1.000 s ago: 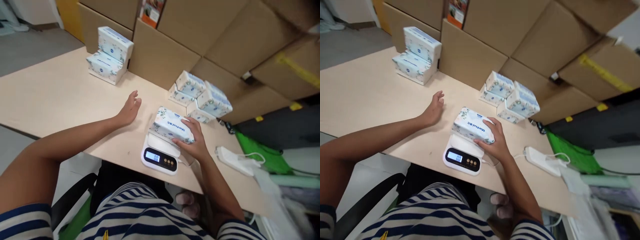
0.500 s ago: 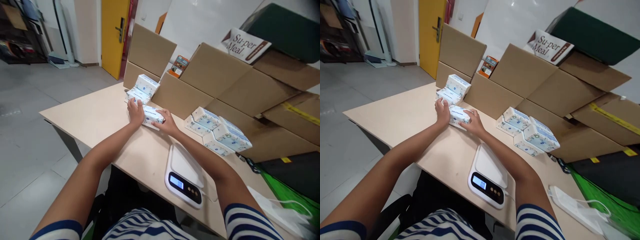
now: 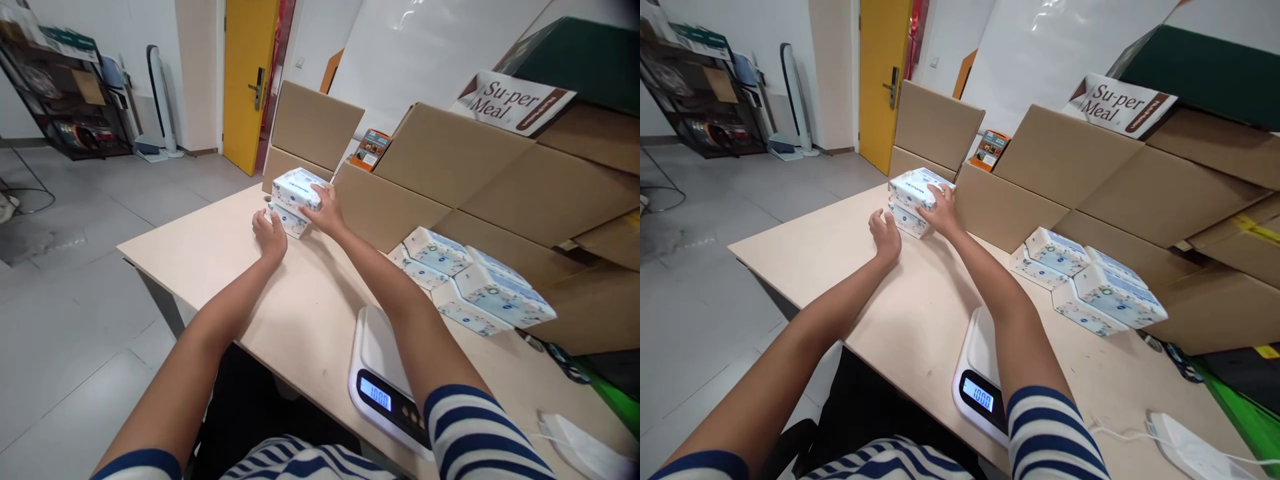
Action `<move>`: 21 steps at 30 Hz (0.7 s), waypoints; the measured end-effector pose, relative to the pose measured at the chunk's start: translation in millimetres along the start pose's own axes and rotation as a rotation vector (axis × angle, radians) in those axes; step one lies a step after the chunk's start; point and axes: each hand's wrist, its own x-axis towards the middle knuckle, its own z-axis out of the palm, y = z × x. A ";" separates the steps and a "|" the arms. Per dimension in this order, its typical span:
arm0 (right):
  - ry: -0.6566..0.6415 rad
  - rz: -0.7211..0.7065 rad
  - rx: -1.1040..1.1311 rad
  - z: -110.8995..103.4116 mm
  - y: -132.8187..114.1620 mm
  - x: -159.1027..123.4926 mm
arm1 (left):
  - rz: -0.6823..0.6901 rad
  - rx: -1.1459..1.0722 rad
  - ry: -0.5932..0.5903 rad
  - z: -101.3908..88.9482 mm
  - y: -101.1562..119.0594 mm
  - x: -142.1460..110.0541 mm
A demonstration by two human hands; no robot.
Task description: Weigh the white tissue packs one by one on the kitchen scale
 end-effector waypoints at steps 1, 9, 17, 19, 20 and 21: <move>-0.029 0.007 -0.011 5.1 -1.1 5.6 | 0.010 0.026 -0.015 -0.8 -1.1 -2.3; -0.083 -0.107 -0.078 -20.1 19.1 -11.8 | 0.044 0.151 -0.103 -6.2 3.4 -3.6; 0.111 0.083 -0.331 -184.1 117.6 -116.3 | 0.006 0.275 -0.210 -0.8 19.0 7.1; 0.260 0.284 -0.396 -237.6 147.3 -146.2 | 0.004 0.283 -0.230 2.2 21.7 10.8; 0.338 0.394 -0.421 -262.0 162.2 -160.4 | 0.005 0.283 -0.234 3.6 22.6 12.4; 0.406 0.505 -0.436 -283.4 177.1 -173.8 | 0.005 0.280 -0.236 4.6 23.3 13.8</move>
